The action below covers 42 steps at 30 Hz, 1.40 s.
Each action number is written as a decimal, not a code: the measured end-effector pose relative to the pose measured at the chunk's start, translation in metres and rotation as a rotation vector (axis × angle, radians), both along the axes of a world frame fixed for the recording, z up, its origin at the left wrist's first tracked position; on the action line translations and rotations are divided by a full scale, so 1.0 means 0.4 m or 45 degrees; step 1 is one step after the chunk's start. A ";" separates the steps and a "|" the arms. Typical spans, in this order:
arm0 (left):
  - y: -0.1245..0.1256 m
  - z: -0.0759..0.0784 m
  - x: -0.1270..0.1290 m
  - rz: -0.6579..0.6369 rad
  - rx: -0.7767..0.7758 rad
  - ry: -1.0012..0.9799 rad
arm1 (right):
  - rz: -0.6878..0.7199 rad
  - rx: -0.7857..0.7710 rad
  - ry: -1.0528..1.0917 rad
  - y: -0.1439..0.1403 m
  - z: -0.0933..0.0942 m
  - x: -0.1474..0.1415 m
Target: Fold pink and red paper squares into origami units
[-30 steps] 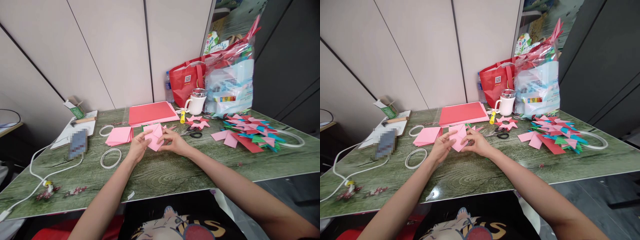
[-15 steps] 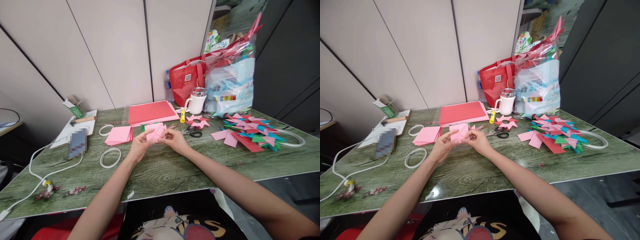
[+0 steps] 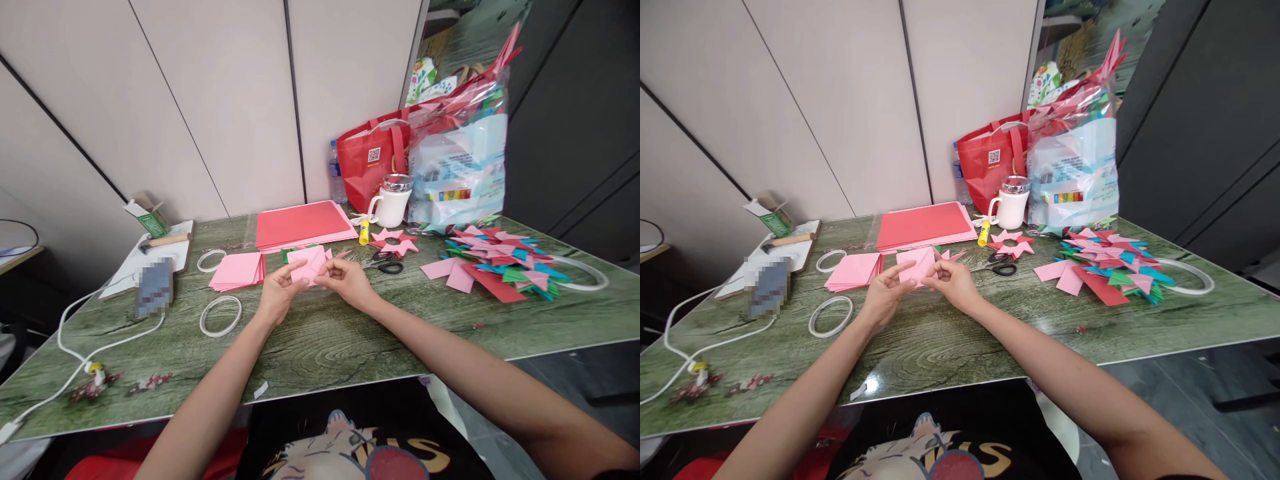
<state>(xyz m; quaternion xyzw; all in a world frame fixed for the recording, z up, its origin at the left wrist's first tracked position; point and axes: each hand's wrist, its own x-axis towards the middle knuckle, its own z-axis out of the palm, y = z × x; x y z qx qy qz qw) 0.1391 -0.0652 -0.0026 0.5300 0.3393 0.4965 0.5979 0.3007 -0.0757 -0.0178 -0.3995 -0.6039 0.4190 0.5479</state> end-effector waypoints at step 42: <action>0.000 -0.021 0.003 0.010 0.054 0.022 | -0.060 0.060 -0.095 -0.005 -0.007 -0.010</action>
